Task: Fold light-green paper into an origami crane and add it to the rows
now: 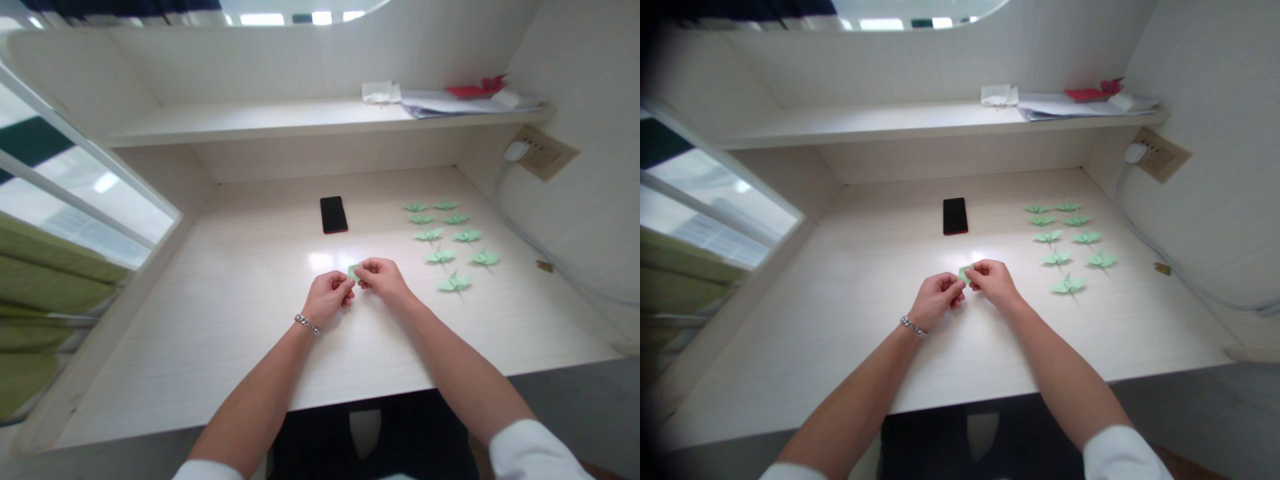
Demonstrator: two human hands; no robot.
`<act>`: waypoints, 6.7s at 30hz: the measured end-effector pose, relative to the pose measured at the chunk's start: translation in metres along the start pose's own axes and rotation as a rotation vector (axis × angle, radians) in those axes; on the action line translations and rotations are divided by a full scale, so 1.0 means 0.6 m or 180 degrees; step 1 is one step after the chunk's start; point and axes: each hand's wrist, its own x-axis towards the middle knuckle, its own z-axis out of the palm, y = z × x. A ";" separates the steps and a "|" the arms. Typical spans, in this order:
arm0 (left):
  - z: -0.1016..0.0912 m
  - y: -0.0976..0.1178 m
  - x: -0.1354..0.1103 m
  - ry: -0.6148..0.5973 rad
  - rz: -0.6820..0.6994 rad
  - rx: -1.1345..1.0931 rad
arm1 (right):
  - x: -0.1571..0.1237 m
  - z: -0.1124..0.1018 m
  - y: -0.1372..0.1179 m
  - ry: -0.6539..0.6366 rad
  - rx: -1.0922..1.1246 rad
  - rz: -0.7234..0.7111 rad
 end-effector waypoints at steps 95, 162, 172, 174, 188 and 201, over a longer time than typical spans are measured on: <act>-0.015 -0.003 0.011 0.0937 0.0827 -0.0210 | -0.013 0.011 -0.002 -0.0075 -0.0849 -0.0806; -0.003 -0.011 0.005 0.0506 0.0688 -0.0461 | -0.008 -0.002 -0.011 -0.0171 -0.0179 -0.0487; 0.003 -0.006 0.002 0.0293 0.0651 -0.0531 | -0.007 0.001 -0.014 0.0169 -0.0118 -0.0616; 0.003 -0.004 0.002 0.0188 0.0547 -0.0624 | -0.006 0.001 -0.013 0.0292 -0.0028 -0.0643; -0.005 -0.003 0.007 0.0531 0.0281 -0.0843 | -0.005 0.007 -0.004 0.0058 -0.0023 -0.0422; -0.015 -0.023 0.023 0.0635 0.0289 -0.0576 | -0.006 -0.004 -0.003 -0.0567 -0.1230 -0.0296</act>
